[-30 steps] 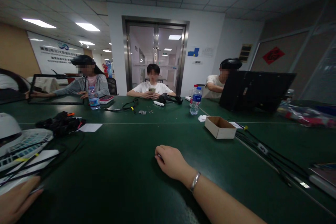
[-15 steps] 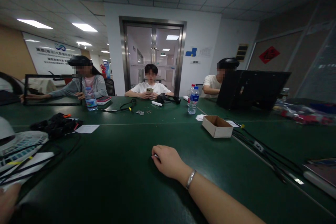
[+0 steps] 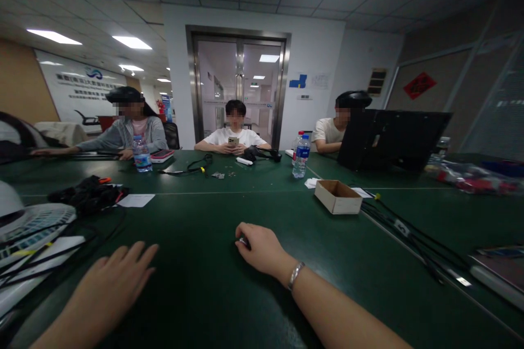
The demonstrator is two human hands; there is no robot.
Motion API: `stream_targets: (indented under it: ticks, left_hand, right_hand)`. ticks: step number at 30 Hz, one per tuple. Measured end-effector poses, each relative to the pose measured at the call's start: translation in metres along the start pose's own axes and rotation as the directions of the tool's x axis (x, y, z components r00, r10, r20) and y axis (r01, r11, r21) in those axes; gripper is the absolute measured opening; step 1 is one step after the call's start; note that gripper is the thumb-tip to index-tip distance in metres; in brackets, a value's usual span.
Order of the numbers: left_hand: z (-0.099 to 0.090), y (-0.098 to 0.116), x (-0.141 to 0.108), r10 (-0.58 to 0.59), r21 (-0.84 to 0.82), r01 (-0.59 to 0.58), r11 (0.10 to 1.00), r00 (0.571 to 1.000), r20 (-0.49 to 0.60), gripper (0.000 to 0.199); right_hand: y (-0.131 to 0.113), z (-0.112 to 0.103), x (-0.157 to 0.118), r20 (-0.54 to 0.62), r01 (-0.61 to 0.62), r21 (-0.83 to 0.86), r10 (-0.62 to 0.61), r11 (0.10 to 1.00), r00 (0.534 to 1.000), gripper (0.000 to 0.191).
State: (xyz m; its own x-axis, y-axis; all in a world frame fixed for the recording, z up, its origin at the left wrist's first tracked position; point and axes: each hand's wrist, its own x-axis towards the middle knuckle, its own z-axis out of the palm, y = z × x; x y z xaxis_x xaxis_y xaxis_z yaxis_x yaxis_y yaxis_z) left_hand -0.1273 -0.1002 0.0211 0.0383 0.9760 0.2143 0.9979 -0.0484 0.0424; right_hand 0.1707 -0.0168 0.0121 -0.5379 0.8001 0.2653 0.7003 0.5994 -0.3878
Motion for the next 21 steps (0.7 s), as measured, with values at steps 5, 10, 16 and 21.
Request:
stream_targets:
  ticks: [5,10,16,21]
  left_hand:
    - [0.017,0.104,0.055,0.284,-0.476,-0.243,0.846,0.959,0.015,0.050]
    - [0.042,0.150,0.080,0.324,-0.919,-0.144,0.366,0.946,-0.020,0.049]
    - [0.043,0.146,0.079,0.349,-0.981,-0.053,0.188,0.937,0.016,0.030]
    - [0.045,0.144,0.080,0.344,-0.980,-0.057,0.192,0.939,0.013,0.018]
  right_hand:
    - [0.014,0.009,0.006,-0.123,-0.100,0.234,0.131,0.967,0.984,0.016]
    - [0.031,0.018,0.013,-0.245,-0.087,0.579,0.275,0.811,0.930,0.010]
    - [0.025,0.019,0.015,-0.139,-0.053,0.716,0.217,0.696,0.966,0.019]
    - [0.021,0.016,0.013,-0.021,-0.116,0.783,0.212,0.611,0.977,0.011]
